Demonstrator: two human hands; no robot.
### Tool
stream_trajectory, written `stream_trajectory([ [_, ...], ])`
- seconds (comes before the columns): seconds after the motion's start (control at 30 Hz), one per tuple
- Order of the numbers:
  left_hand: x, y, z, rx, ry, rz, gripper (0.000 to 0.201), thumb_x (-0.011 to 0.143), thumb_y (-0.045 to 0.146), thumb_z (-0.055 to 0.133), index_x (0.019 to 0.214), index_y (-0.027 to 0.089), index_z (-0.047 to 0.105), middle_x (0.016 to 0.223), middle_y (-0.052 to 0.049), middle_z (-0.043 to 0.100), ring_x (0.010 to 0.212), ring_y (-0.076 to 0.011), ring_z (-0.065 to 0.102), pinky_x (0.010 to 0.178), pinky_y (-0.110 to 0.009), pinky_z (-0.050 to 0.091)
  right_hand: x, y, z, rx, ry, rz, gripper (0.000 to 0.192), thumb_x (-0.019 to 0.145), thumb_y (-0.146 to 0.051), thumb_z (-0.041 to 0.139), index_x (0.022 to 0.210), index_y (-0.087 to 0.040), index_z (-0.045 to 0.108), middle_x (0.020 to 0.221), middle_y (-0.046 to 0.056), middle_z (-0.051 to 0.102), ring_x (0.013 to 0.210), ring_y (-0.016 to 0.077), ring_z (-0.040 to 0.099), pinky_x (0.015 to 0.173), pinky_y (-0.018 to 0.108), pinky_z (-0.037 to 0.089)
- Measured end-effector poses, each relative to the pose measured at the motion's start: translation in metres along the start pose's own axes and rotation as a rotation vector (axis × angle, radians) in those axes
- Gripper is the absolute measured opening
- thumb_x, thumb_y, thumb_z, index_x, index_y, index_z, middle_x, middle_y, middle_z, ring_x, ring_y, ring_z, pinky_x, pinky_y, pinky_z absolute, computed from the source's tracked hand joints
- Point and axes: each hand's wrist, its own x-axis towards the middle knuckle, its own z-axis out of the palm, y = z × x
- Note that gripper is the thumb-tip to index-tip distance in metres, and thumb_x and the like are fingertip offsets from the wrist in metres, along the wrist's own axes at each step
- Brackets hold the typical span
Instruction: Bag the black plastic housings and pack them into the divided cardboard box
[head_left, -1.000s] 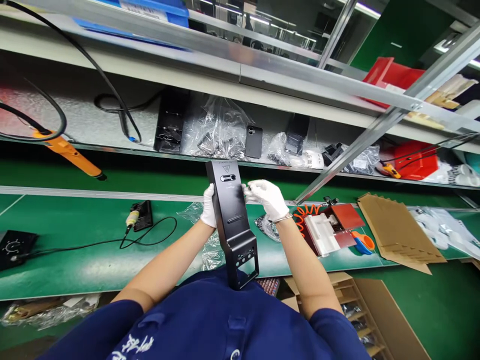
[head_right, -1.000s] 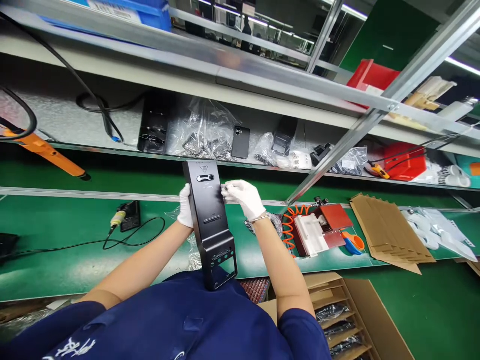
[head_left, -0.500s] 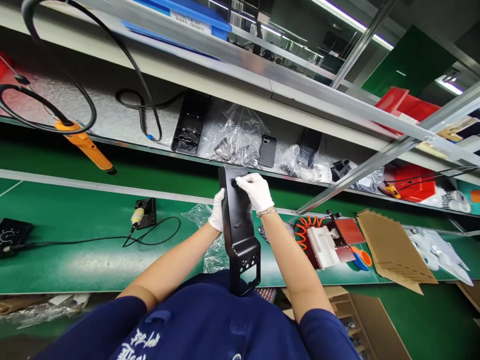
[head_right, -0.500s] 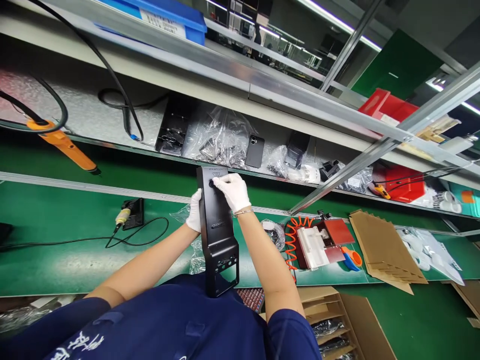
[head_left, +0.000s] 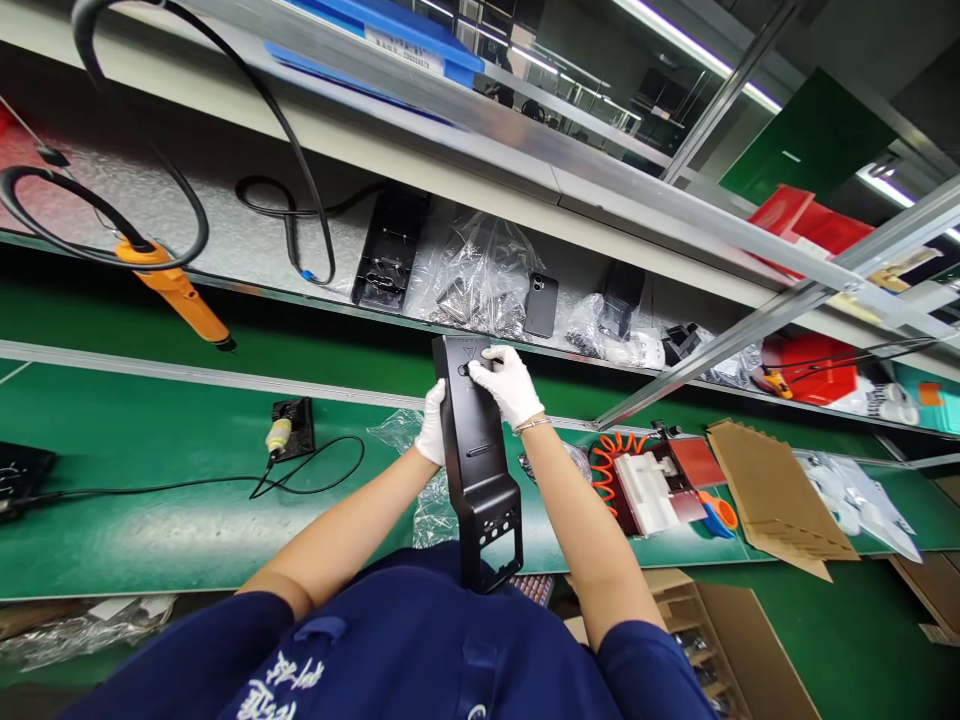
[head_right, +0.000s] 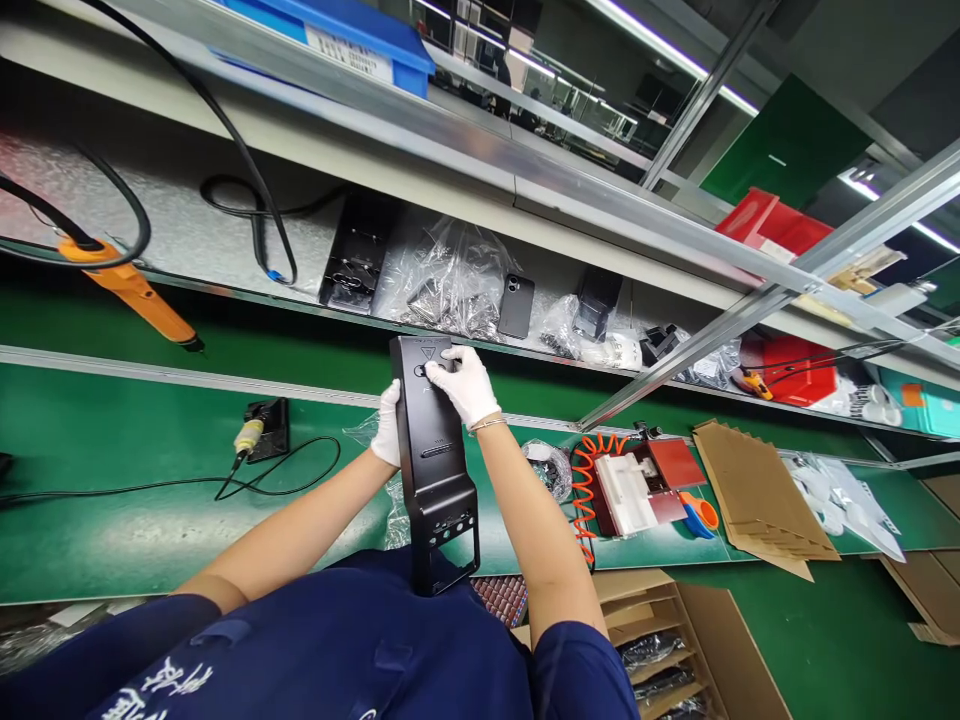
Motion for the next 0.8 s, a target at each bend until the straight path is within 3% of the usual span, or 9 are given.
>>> stream_trajectory([
  [0.1,-0.002,0.002,-0.002,0.052,-0.144,-0.088,0.055,0.087,0.060,0.056,0.114,0.015,0.070,0.104,-0.011,0.078,0.094,-0.0294,0.075,0.095,-0.043,0.056,0.003,-0.013,-0.010,-0.026,-0.112,0.050,0.035,0.070,-0.036,0.080,0.092,-0.022,0.057,0.097,0.002,0.067,0.082,0.0176,0.066,0.082,0.036,0.058],
  [0.23,-0.007,0.004,-0.004,0.071,-0.252,-0.122,0.064,0.078,0.063,0.066,0.118,0.014,0.068,0.111,-0.015,0.077,0.099,-0.0322,0.074,0.101,-0.050,0.053,0.006,-0.027,-0.014,0.019,-0.144,0.034,0.056,0.065,-0.035,0.086,0.112,-0.020,0.059,0.106,0.005,0.068,0.086,0.0184,0.067,0.084,0.035,0.059],
  [0.37,-0.013,0.010,0.001,0.083,-0.207,-0.095,0.060,0.081,0.063,0.061,0.117,0.015,0.068,0.109,-0.012,0.078,0.109,-0.0330,0.071,0.106,-0.049,0.050,-0.002,-0.035,-0.007,0.064,-0.300,0.065,0.052,0.078,-0.050,0.076,0.117,-0.018,0.062,0.100,0.006,0.072,0.084,0.0197,0.068,0.084,0.037,0.058],
  [0.47,-0.018,0.016,0.008,0.087,-0.152,-0.044,0.057,0.085,0.061,0.057,0.116,0.015,0.068,0.107,-0.010,0.078,0.112,-0.0317,0.071,0.107,-0.048,0.049,-0.009,-0.040,0.000,0.108,-0.308,0.002,0.051,0.084,-0.055,0.069,0.119,-0.019,0.062,0.110,0.006,0.072,0.098,0.0205,0.067,0.094,0.034,0.054],
  [0.57,-0.024,0.018,0.012,0.101,-0.098,0.005,0.054,0.090,0.058,0.049,0.116,0.015,0.069,0.106,-0.009,0.079,0.108,-0.0293,0.072,0.103,-0.045,0.052,-0.013,-0.043,0.005,0.099,-0.303,-0.036,0.057,0.077,-0.053,0.077,0.120,-0.019,0.062,0.113,0.005,0.073,0.105,0.0213,0.066,0.099,0.033,0.052],
  [0.7,-0.026,0.016,0.000,0.138,-0.038,0.064,0.049,0.093,0.056,0.048,0.113,0.018,0.071,0.104,-0.005,0.079,0.101,-0.0250,0.074,0.098,-0.038,0.056,-0.014,-0.032,0.016,0.168,-0.269,-0.019,0.055,0.073,-0.052,0.080,0.115,-0.019,0.065,0.109,0.005,0.074,0.101,0.0226,0.067,0.093,0.034,0.054],
  [0.8,-0.022,0.016,-0.014,0.154,-0.039,0.012,0.049,0.094,0.056,0.048,0.112,0.017,0.071,0.101,-0.006,0.080,0.094,-0.0236,0.075,0.098,-0.039,0.055,-0.014,-0.016,0.023,0.249,-0.253,0.074,0.057,0.071,-0.057,0.081,0.112,-0.019,0.066,0.105,0.005,0.074,0.094,0.0224,0.068,0.088,0.035,0.055],
])
